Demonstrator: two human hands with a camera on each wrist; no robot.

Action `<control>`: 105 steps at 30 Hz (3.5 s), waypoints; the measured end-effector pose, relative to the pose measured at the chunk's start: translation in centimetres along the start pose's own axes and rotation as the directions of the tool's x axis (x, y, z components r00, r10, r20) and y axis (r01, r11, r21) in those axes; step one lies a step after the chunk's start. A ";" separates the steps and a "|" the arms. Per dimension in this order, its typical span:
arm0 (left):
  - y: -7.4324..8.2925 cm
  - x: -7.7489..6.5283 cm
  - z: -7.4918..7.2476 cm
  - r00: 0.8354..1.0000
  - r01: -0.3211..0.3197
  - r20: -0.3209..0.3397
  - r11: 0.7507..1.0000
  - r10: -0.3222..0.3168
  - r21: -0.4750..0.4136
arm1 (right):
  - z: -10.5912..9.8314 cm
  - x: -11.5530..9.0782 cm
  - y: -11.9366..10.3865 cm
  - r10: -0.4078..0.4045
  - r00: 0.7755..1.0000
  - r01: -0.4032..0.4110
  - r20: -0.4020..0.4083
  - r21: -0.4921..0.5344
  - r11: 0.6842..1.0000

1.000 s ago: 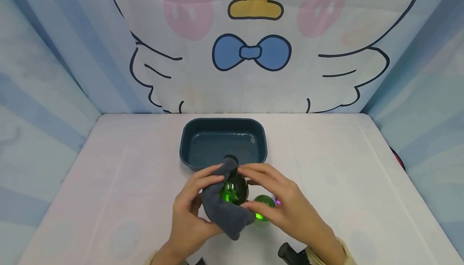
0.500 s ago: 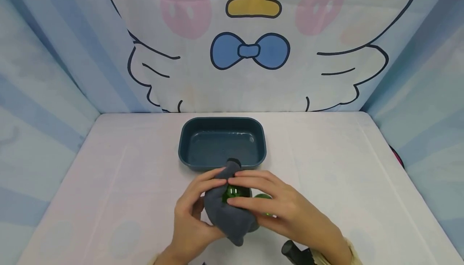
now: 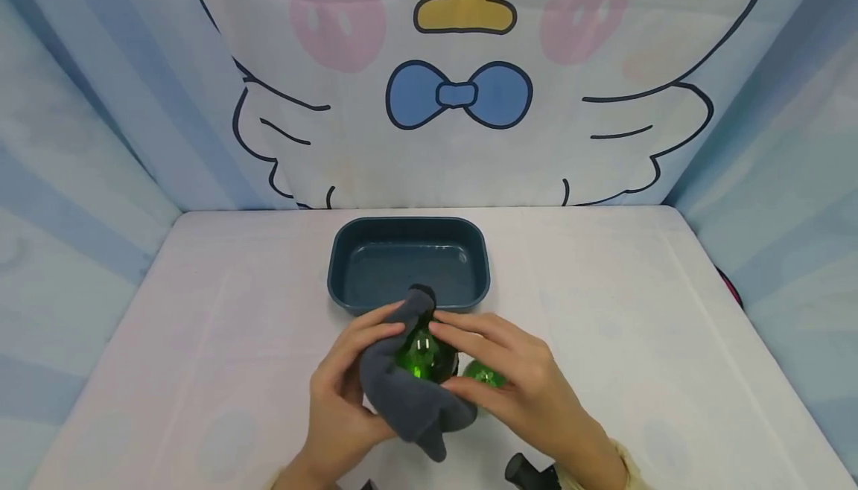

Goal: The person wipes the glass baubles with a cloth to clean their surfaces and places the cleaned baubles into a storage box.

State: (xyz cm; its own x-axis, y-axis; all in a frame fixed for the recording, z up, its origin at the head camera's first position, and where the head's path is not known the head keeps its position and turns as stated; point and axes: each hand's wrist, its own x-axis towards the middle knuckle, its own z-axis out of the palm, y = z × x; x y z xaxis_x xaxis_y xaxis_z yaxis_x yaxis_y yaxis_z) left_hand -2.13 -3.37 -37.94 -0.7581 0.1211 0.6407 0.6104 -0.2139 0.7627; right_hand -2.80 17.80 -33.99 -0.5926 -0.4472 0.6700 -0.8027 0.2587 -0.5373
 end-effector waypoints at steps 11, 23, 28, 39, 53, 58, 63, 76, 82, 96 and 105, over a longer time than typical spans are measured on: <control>-0.2 0.1 -0.2 1.000 -0.021 0.012 0.997 0.020 0.079 | 0.6 -0.3 -0.4 0.282 0.959 -0.275 -0.027 0.147 0.950; -0.1 0.1 -0.1 1.000 0.025 0.012 0.997 -0.026 0.067 | -1.8 0.3 -0.1 -0.116 0.989 0.121 0.096 -0.041 0.992; 0.2 0.1 -0.2 0.999 0.038 0.019 0.998 -0.039 0.049 | -1.5 0.3 0.1 -0.116 0.982 0.119 0.147 -0.007 0.993; 0.2 0.2 -0.6 0.998 0.032 0.059 0.998 -0.035 0.055 | -0.6 0.0 0.1 0.101 0.992 -0.108 0.076 0.102 0.989; 0.2 0.3 -0.5 0.999 0.034 0.032 0.996 -0.037 0.080 | -1.0 0.1 -0.3 0.169 0.977 -0.170 0.128 -0.005 0.985; 0.1 0.2 -0.5 0.998 0.033 0.043 0.997 -0.036 0.066 | -1.2 0.3 0.0 -0.019 0.985 0.022 0.174 -0.018 1.000; 0.2 0.2 -0.5 0.998 0.049 0.046 0.996 -0.052 0.070 | -0.7 0.5 0.4 -0.099 0.981 0.110 0.164 -0.058 0.992; 0.4 0.3 -0.6 0.988 0.037 0.143 0.984 -0.063 0.176 | -0.5 -0.1 -0.2 0.285 0.955 -0.296 0.088 0.173 0.939; 0.5 0.4 -0.5 0.989 0.075 0.113 0.981 -0.096 0.179 | -0.2 -0.2 -0.5 0.385 0.917 -0.395 0.102 0.121 0.911; 1.0 0.5 -0.6 0.997 0.060 0.044 0.990 -0.067 0.127 | -1.3 0.4 -0.8 0.044 0.986 -0.018 0.159 -0.163 0.986; 1.0 0.4 -0.4 0.996 0.085 0.027 0.992 -0.087 0.095 | -0.6 0.4 -0.3 -0.114 0.980 0.137 0.162 -0.141 0.980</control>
State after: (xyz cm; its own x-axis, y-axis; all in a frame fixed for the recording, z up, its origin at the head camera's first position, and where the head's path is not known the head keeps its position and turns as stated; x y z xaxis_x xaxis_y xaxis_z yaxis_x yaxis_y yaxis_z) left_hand -1.92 -3.97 -36.98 -0.8022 0.1654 0.5737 0.5631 -0.1100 0.8190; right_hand -2.84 18.04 -33.21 -0.4787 -0.6068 0.6345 -0.8777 0.3131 -0.3628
